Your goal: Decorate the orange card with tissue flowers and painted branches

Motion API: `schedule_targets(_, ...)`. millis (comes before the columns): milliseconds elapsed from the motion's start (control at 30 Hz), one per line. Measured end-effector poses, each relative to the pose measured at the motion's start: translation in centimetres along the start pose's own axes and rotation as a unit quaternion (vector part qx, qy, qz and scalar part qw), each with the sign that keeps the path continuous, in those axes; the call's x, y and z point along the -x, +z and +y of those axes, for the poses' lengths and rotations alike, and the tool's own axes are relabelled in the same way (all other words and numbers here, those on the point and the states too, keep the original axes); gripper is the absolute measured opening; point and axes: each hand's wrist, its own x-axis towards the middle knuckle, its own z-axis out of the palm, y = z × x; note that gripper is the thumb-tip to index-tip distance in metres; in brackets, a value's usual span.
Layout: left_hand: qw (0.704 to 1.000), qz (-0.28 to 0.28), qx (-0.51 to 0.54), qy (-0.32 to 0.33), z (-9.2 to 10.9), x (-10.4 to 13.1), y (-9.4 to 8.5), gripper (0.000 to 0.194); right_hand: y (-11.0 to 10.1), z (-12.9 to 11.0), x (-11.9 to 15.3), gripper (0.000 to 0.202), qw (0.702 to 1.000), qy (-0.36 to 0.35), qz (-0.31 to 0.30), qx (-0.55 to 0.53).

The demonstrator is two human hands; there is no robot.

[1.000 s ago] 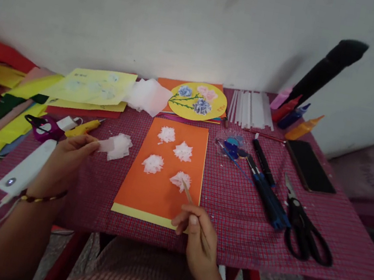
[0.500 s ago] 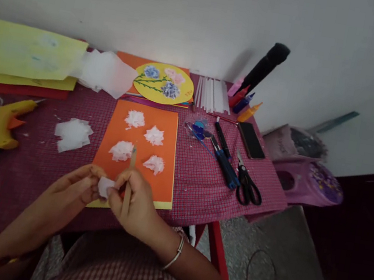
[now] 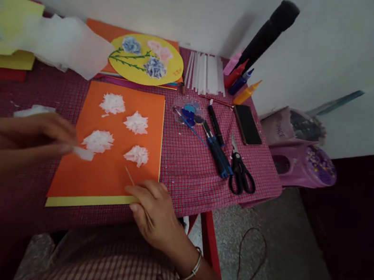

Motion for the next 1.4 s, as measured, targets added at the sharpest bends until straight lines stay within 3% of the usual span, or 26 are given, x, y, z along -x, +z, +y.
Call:
schedule_targets(67,0.996,-0.044,-0.052,0.05,1.5,-2.8,1.2,0.018,0.4,0.1,-0.5,0.03,0.999,-0.005,-0.005,0.039)
schedule_targets(167,0.994,-0.038,-0.074,0.066,1.4,-5.3,3.4,0.015,0.8,-0.1,-1.5,0.027,0.997,-0.003,-0.015,0.079)
schedule_targets(300,0.999,-0.017,-0.024,0.045,-1.0,-5.7,4.9,0.015,1.1,0.1,-2.1,0.028,0.995,-0.003,-0.029,0.099)
schedule_targets(467,0.997,-0.036,-0.035,0.052,-1.8,-5.2,4.6,0.015,1.4,0.4,-2.1,0.03,0.995,0.021,-0.012,0.1)
schedule_targets(633,0.99,-0.133,-0.003,0.054,-2.2,-5.9,4.4,0.015,1.6,0.4,-1.8,0.031,0.997,0.035,0.031,0.066)
schedule_targets(833,0.963,-0.269,-0.007,-0.017,-4.4,-6.3,5.4,0.019,1.7,0.7,-1.6,0.03,0.996,0.061,0.058,0.003)
schedule_targets(967,0.945,-0.323,-0.047,0.023,-4.8,-6.1,6.4,0.021,1.8,0.8,-1.5,0.029,0.994,0.06,0.083,-0.03)
schedule_targets(1033,0.943,-0.319,-0.08,0.038,-4.6,-6.0,7.0,0.017,1.8,0.8,-1.6,0.028,0.993,0.063,0.088,-0.042)
schedule_targets(1200,0.961,-0.214,-0.159,0.069,-3.6,-5.9,8.3,0.008,1.6,0.6,-1.6,0.027,0.992,0.065,0.093,-0.044)
schedule_targets(1400,0.963,-0.203,-0.153,0.091,-3.2,-6.0,9.0,0.003,1.4,0.6,-0.7,0.026,0.991,0.006,0.12,-0.063)
